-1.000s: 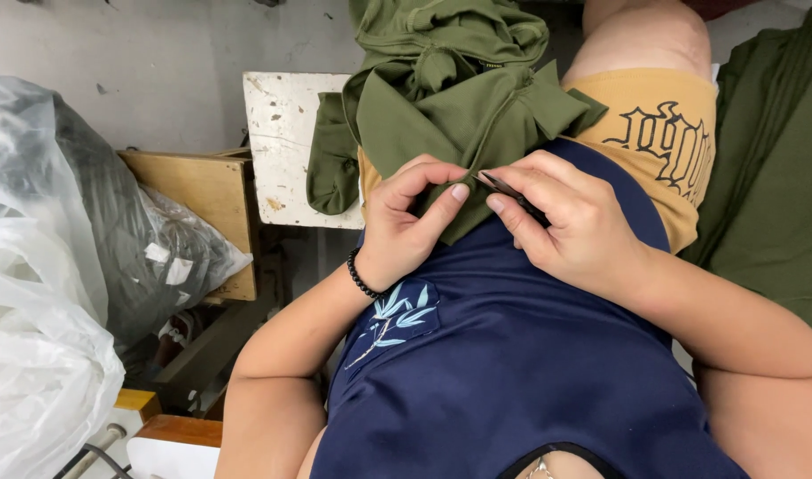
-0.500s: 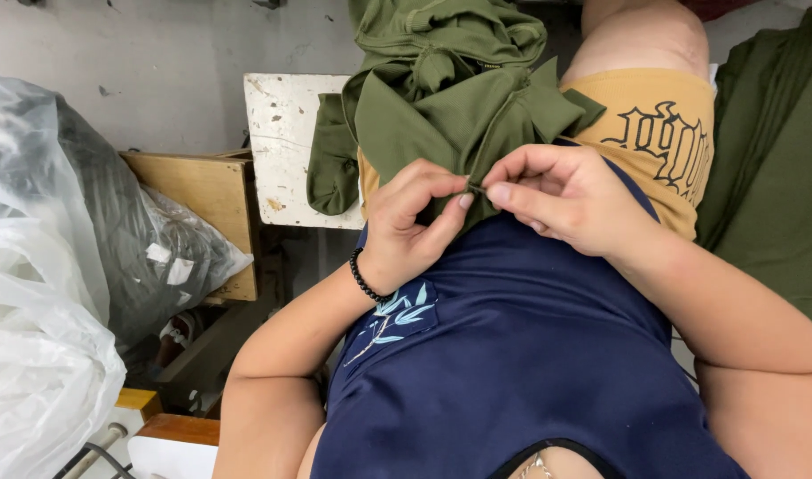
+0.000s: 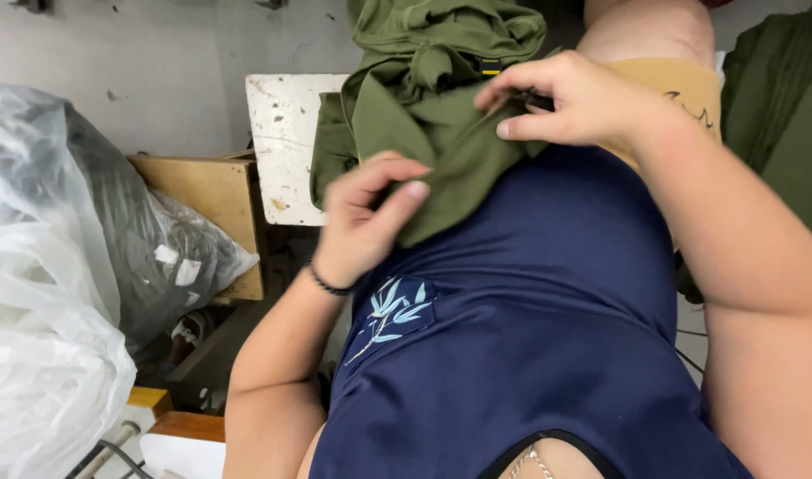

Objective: Trimming loose threads from green fabric garments using scissors at a sewing workstation.

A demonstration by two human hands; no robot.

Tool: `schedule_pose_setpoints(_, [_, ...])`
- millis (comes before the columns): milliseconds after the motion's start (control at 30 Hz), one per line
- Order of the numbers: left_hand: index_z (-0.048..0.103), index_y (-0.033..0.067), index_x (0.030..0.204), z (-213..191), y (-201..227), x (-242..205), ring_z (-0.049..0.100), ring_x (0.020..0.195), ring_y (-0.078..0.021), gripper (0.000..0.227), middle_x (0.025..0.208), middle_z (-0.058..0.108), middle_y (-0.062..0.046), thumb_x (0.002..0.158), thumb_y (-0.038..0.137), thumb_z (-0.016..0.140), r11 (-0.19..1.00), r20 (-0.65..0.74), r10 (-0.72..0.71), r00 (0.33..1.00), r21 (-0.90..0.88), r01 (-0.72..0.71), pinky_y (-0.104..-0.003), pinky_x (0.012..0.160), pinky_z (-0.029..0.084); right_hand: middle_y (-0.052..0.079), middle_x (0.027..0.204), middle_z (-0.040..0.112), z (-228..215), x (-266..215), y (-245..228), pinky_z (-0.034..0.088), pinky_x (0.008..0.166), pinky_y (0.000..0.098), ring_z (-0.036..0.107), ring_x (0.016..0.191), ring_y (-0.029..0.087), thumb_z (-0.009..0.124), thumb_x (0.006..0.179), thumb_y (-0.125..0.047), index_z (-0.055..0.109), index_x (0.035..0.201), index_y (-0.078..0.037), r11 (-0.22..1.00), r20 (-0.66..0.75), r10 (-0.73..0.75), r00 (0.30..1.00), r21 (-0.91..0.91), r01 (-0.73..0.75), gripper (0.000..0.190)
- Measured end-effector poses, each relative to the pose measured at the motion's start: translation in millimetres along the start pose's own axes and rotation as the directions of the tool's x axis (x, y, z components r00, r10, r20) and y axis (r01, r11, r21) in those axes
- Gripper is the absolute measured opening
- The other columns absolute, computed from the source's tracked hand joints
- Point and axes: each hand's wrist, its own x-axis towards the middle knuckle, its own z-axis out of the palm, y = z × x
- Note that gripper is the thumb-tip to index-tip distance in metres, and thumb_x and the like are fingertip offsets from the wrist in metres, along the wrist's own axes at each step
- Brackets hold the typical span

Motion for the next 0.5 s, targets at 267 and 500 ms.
schedule_pose_setpoints(267, [0.071,0.0086,0.111,-52.3,-30.5,14.2,0.064,0.083,-0.0214,0.015,0.098,0.066,-0.006,0.099,0.007,0.063,0.795,-0.033,-0.011,0.999,0.606,0.029,-0.033,0.073,0.049,-0.008,0.075,0.064,-16.6,-17.4,-21.9,0.037,0.063,0.0262,0.046,0.062,0.009,0.083,0.091,-0.036,0.079,0.109,-0.024,0.911,-0.098,0.319,0.943,-0.244,-0.333,0.023])
schedule_pose_setpoints(500, [0.058,0.0067,0.136,6.1,0.2,48.3,0.064,0.129,-0.0313,0.042,0.137,0.067,-0.012,0.096,0.019,0.064,0.882,0.194,0.216,0.957,0.382,-0.276,-0.056,0.118,0.037,-0.004,0.089,0.063,12.3,-35.0,-49.4,0.037,0.064,0.0178,0.043,0.07,0.004,0.084,0.091,-0.012,0.074,0.112,-0.007,0.995,-0.196,0.032,0.98,0.094,-0.014,0.023])
